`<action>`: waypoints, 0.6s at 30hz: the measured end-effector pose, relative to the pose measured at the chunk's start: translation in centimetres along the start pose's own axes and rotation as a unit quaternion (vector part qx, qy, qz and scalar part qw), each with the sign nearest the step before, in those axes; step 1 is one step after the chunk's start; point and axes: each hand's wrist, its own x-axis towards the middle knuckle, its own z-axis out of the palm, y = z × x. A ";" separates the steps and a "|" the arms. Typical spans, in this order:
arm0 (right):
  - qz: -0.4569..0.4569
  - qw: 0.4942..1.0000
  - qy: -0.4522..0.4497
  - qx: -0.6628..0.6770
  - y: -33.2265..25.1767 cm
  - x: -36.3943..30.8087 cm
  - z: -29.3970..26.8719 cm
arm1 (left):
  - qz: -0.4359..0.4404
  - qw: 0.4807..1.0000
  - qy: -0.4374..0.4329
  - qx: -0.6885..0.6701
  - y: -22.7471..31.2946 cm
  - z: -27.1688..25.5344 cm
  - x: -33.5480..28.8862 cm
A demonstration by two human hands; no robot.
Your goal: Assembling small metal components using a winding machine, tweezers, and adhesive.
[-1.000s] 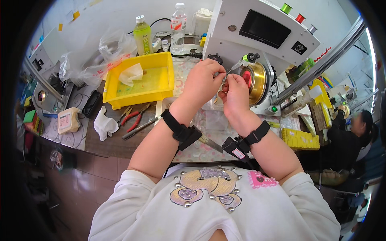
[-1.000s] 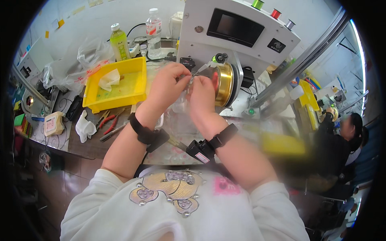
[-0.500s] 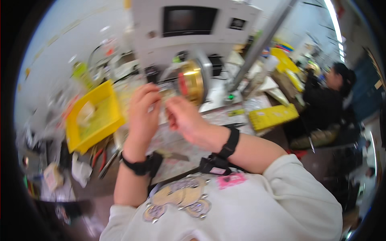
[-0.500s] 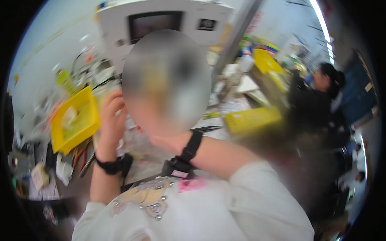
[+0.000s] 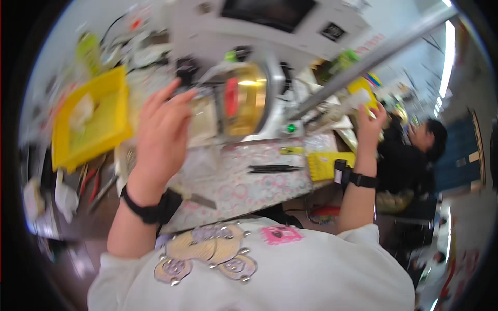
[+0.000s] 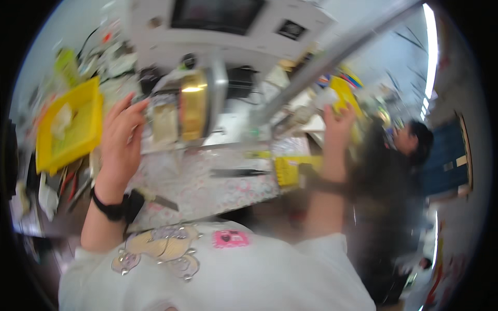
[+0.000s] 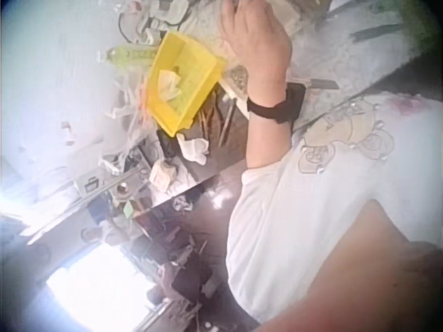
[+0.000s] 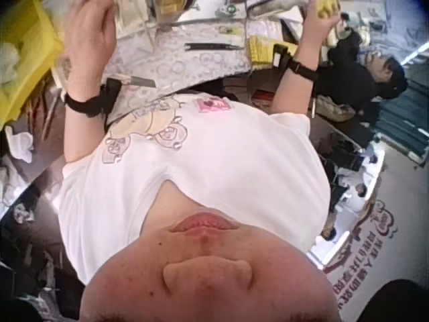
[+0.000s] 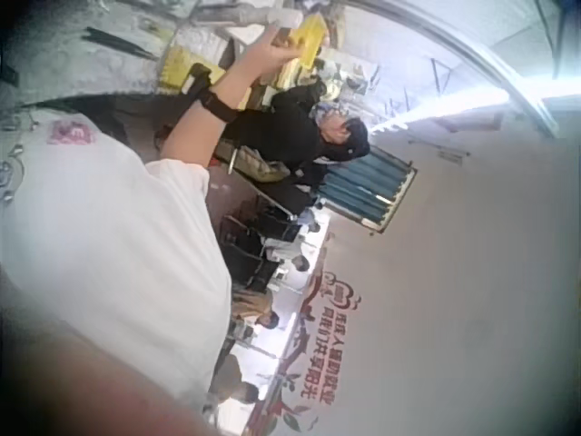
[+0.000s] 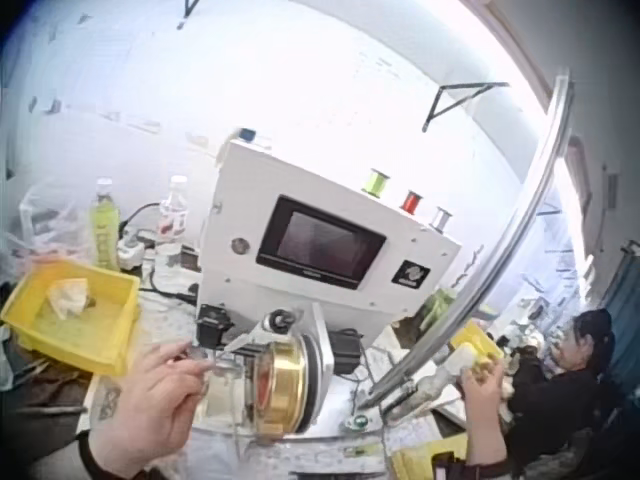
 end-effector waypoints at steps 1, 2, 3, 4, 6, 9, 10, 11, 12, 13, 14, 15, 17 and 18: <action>0.043 0.998 -0.007 0.055 2.3 1.0 0.3 | 0.018 1.000 0.013 -0.001 -0.1 0.6 0.2; 0.063 0.994 -0.050 0.080 2.8 1.9 0.7 | 0.023 1.000 0.017 -0.007 -0.2 0.7 0.4; 0.083 0.988 -0.090 0.098 3.5 2.2 1.0 | 0.029 0.999 0.033 -0.023 -0.4 0.9 0.3; 0.092 0.983 -0.085 0.136 3.8 2.7 1.3 | 0.030 0.998 0.035 -0.047 -0.5 0.8 0.4; 0.073 0.988 -0.043 0.130 2.5 2.2 2.1 | 0.005 0.998 0.036 -0.044 -0.7 0.4 -0.3; -0.098 0.979 0.135 0.115 -4.1 1.2 1.1 | -0.009 0.998 0.036 -0.052 -1.0 0.1 -1.0; -0.206 0.966 0.153 -0.038 -5.8 1.0 -0.8 | -0.013 0.998 0.035 -0.056 -1.0 0.1 -1.1; -0.310 0.914 0.172 -0.197 -7.7 0.8 -3.2 | -0.012 0.997 0.034 -0.069 -1.0 0.2 -0.8; -0.317 0.924 0.205 -0.058 -8.8 0.7 -4.0 | -0.016 0.997 0.032 -0.071 -1.0 0.2 -0.7; -0.315 0.916 0.234 0.084 -9.9 0.3 -4.3 | -0.012 0.997 0.036 -0.072 -1.0 0.2 -0.7; -0.312 0.919 0.228 0.081 -11.7 -1.0 -4.6 | -0.007 0.996 0.040 -0.074 -1.0 0.3 -0.8; -0.182 0.926 0.086 0.320 -14.1 -3.3 -4.4 | -0.013 0.997 0.034 -0.073 -1.2 0.5 -1.0; -0.084 0.849 -0.071 0.518 -16.8 -6.9 -2.5 | -0.004 0.994 0.041 -0.105 -1.5 1.0 -1.0; -0.132 0.847 -0.084 0.508 -17.3 -7.8 -0.9 | -0.007 0.994 0.039 -0.106 -1.6 1.1 -0.9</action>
